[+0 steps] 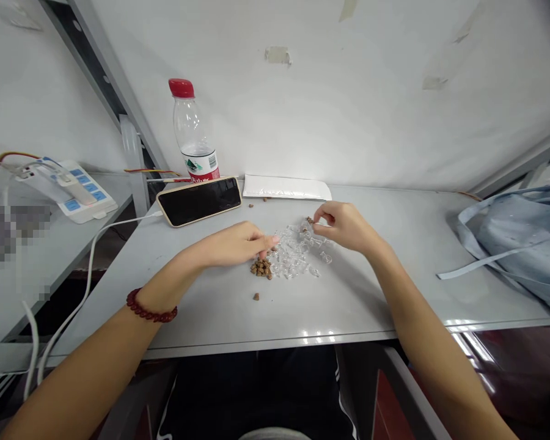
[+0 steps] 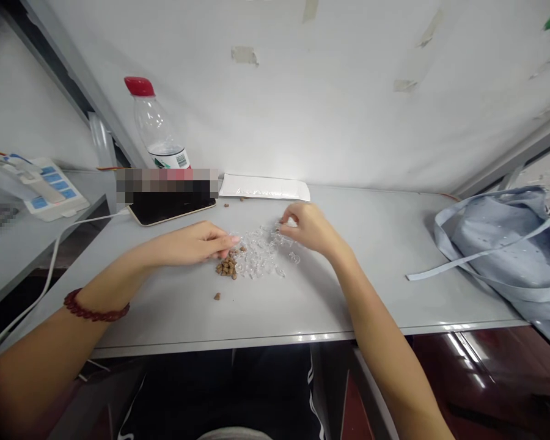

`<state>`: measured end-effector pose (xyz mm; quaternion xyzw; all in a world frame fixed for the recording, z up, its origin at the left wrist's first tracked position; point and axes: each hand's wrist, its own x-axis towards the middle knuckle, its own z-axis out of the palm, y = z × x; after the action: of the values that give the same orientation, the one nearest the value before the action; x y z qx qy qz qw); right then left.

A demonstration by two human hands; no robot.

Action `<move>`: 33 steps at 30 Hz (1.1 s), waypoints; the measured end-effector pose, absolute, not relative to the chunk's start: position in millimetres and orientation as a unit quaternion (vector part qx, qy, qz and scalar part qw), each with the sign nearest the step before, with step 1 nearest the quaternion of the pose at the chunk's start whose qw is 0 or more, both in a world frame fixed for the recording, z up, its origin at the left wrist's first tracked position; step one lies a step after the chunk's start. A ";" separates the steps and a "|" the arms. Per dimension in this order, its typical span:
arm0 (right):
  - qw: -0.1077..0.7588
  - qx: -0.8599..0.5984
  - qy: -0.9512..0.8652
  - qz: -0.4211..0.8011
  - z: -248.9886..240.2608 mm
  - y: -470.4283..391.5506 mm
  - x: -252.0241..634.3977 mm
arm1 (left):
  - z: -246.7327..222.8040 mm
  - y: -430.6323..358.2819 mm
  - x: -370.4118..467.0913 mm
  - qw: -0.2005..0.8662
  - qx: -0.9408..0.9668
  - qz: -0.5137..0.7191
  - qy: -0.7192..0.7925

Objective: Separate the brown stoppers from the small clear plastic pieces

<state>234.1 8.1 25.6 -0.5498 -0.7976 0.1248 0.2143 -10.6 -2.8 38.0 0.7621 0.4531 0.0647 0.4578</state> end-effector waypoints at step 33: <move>0.061 -0.612 -0.759 0.214 22.0 17.5 253.2 | 30.4 4.4 -19.7 0.356 0.798 -0.070 0.480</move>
<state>253.2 17.5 22.0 -0.6117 -0.7593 0.2136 0.0609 -19.7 4.4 30.4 0.7984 0.4805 -0.0696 0.3562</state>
